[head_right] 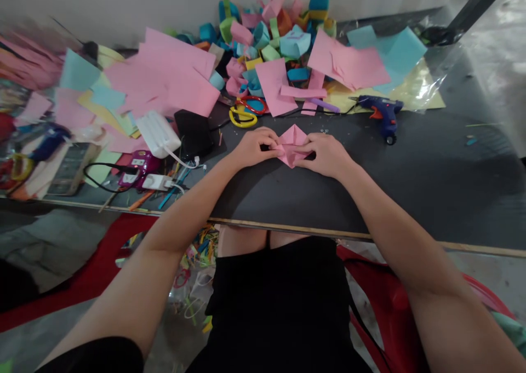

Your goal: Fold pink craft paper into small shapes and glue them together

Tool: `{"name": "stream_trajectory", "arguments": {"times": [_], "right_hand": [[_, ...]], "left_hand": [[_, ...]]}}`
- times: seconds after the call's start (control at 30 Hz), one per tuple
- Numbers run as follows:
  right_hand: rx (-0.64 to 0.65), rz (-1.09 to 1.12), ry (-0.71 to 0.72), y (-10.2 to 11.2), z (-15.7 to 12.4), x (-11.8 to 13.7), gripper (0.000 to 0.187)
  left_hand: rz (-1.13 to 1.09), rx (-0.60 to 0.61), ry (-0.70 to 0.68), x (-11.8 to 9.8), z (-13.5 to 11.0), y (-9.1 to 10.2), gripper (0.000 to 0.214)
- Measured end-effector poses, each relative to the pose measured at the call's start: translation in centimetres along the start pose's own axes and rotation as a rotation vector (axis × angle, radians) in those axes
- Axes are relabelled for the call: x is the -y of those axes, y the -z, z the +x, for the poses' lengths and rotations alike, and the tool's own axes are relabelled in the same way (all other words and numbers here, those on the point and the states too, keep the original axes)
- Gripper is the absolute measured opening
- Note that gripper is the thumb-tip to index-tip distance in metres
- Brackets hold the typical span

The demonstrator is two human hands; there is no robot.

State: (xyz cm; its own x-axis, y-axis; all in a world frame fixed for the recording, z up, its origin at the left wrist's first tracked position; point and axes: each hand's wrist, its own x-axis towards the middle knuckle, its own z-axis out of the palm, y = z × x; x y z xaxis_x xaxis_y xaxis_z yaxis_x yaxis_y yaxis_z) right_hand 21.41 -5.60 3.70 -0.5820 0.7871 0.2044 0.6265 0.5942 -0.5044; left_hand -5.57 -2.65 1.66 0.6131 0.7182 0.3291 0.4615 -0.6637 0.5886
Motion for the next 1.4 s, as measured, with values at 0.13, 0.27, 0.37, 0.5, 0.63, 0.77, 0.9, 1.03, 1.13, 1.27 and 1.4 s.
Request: {"name": "stream_trajectory", "arguments": {"times": [0.13,0.27,0.37,0.5,0.63,0.77,0.9,1.03,1.13,1.27,1.4], "right_hand": [[-0.009,0.045,0.05,0.1,0.1,-0.4,0.035],[-0.032,0.084,0.047,-0.1,0.1,-0.3,0.039],[-0.051,0.11,0.034,-0.1,0.0,-0.1,0.046],[-0.022,0.123,0.042,0.2,0.0,0.3,0.031],[-0.008,0.116,0.023,0.2,0.0,0.3,0.027],[-0.037,0.118,-0.039,0.0,0.1,0.1,0.037],[-0.06,0.123,-0.077,-0.1,0.1,0.0,0.045],[-0.048,0.108,-0.051,-0.1,0.1,-0.1,0.043],[-0.039,0.101,-0.028,-0.1,0.1,-0.3,0.04],[-0.035,0.1,-0.022,-0.2,0.1,-0.4,0.042],[-0.038,0.097,-0.037,-0.3,0.2,-0.4,0.046]], "left_hand": [[0.061,-0.03,0.038,-0.6,0.5,-0.8,0.026],[0.093,-0.01,0.066,-1.0,1.0,-0.7,0.027],[0.097,0.001,0.063,-1.2,1.4,-0.7,0.026],[0.105,-0.002,0.049,-1.3,1.8,-1.2,0.023],[0.139,0.003,0.06,-1.5,2.0,-1.8,0.021],[0.17,-0.005,0.105,-1.6,2.1,-2.0,0.028],[0.213,-0.099,0.141,-1.7,1.9,-2.2,0.038],[0.299,-0.204,0.136,-2.0,1.6,-2.4,0.046],[0.358,-0.167,0.115,-2.5,1.2,-2.3,0.048],[0.461,-0.133,0.034,-4.1,0.2,-1.8,0.041],[0.455,0.003,-0.023,-6.0,-1.6,-1.6,0.035]]}}
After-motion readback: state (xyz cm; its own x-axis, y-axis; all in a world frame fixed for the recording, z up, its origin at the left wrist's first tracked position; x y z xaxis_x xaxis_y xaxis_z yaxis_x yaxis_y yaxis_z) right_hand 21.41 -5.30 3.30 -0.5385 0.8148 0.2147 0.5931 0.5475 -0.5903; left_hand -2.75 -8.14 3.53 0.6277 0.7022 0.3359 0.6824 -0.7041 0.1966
